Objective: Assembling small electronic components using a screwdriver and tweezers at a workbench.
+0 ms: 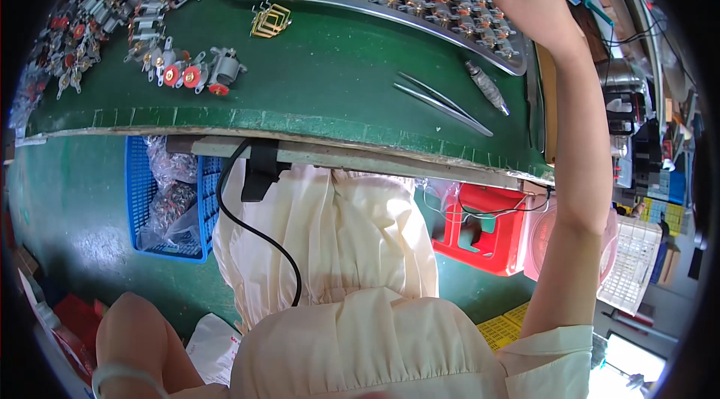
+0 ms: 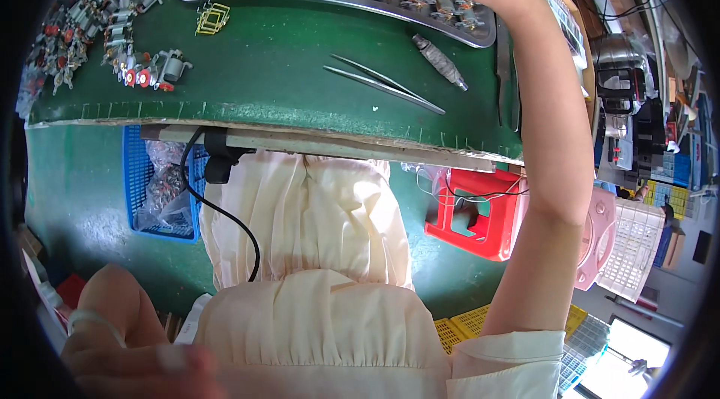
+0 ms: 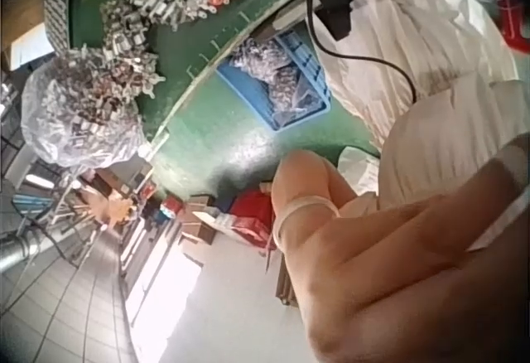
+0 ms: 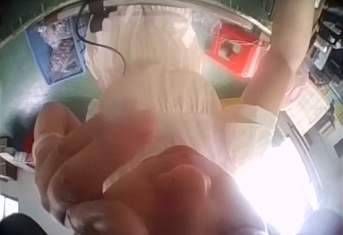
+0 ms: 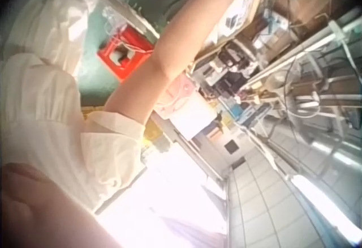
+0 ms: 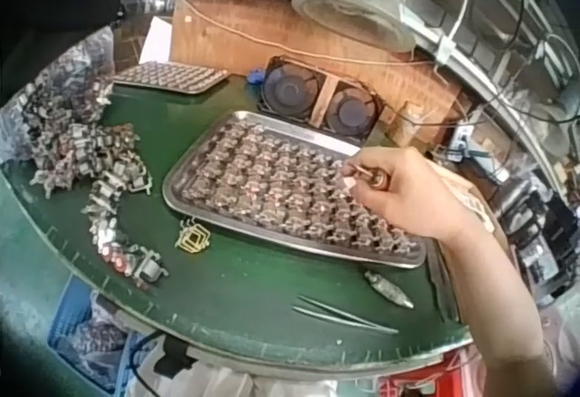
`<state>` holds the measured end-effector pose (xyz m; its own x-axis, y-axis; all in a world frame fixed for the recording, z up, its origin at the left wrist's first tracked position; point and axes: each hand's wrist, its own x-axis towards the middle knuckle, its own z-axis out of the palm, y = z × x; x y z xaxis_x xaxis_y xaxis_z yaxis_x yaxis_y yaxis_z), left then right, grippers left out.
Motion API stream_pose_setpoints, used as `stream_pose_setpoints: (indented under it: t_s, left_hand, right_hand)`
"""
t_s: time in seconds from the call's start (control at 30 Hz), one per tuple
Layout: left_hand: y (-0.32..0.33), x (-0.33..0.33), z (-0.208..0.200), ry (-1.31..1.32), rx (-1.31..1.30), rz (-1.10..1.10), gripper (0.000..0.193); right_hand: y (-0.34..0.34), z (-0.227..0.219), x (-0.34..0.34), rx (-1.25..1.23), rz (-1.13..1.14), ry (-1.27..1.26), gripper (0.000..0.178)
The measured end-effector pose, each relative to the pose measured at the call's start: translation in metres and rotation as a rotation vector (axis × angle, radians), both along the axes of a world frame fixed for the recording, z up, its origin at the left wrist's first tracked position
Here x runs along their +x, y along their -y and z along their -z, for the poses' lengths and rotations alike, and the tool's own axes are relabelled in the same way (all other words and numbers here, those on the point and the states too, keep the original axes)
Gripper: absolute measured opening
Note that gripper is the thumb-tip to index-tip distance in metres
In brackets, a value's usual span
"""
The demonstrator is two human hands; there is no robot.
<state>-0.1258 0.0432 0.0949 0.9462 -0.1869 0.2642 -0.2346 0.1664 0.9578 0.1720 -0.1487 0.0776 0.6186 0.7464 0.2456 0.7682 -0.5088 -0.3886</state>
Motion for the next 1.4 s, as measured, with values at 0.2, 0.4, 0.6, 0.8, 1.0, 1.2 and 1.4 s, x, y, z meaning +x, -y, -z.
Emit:
stream_pose_setpoints:
  t_s: [0.2,0.4,0.6,0.8,1.0,1.2,1.4]
  left_hand:
    - [-0.005,-0.023,-0.006,-0.032,0.087,-0.064,0.040]
    - [-0.008,-0.035,-0.005,-0.040,0.162,-0.085,0.043]
    - [-0.013,-0.042,-0.001,-0.039,0.216,-0.084,0.046]
    - [-0.019,-0.044,-0.001,-0.032,0.277,-0.057,0.049]
    - [-0.023,-0.014,0.005,0.066,0.328,0.075,0.052]
    - [-0.021,0.011,0.008,0.175,0.383,0.158,0.055]
    - [-0.019,0.021,0.008,0.257,0.441,0.204,0.057]
  right_hand:
    - [0.039,0.010,0.034,-0.113,-0.038,0.042,0.022]
    - [0.035,0.016,0.030,-0.125,-0.040,0.090,0.023]
    - [0.034,0.020,0.032,-0.112,-0.085,0.104,0.023]
    - [0.049,0.016,0.037,-0.114,-0.091,0.096,0.022]
    - [0.017,0.001,-0.005,-0.108,0.097,0.089,0.017]
    - [0.027,0.009,0.003,-0.044,-0.013,0.028,0.016]
    - [0.039,0.005,-0.003,-0.075,0.004,0.016,0.020]
